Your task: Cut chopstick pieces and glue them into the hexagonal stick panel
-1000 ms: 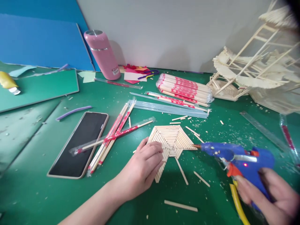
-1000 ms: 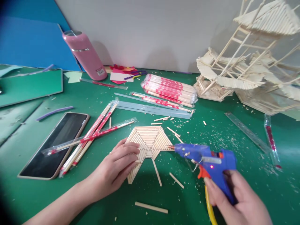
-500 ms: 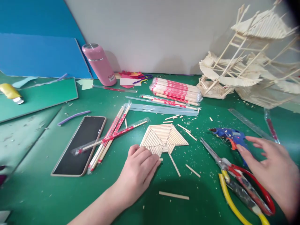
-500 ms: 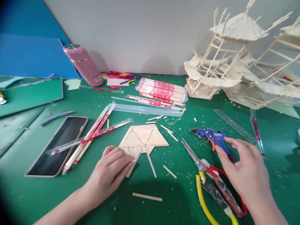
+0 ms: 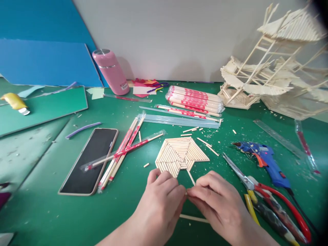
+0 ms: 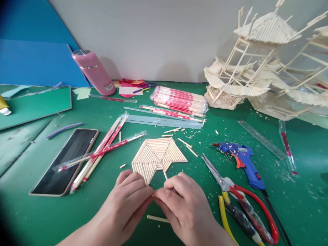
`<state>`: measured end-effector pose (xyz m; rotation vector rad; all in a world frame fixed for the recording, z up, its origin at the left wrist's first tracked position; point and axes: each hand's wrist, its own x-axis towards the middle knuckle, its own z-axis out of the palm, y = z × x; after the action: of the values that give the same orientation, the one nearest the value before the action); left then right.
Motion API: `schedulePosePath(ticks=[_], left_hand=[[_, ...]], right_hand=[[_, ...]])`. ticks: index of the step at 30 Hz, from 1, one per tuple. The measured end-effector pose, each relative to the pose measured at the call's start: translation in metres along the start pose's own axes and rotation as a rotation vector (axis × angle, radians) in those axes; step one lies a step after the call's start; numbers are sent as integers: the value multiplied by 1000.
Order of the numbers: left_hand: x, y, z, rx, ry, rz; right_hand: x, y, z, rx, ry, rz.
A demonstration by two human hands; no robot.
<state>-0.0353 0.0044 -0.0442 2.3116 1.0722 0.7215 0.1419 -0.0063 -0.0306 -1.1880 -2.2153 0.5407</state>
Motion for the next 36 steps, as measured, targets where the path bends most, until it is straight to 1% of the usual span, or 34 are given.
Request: schedulePosePath(ticks=[3,6,9,12,17,25,36], left_hand=[[4,-1,-3,-54,-35,-14],[7,-4,-6,-66,-24,-54],[8,-11,-8,36,29,-129],[10,-20,-5,132,75,-160],[11,-29,-1,121,65,-148],[11,-30,-1,105,71,-135],[14,-29,-2,111,75,-116]], right_hand=[[1,4,0,5,-12,0],[3,13,2,5,26,38],[6,25,3,-51,83,76],[10,32,5,-106,77,88],[14,33,9,-99,44,86],[13,37,12,-132,25,60],[15,35,13,-105,-6,58]])
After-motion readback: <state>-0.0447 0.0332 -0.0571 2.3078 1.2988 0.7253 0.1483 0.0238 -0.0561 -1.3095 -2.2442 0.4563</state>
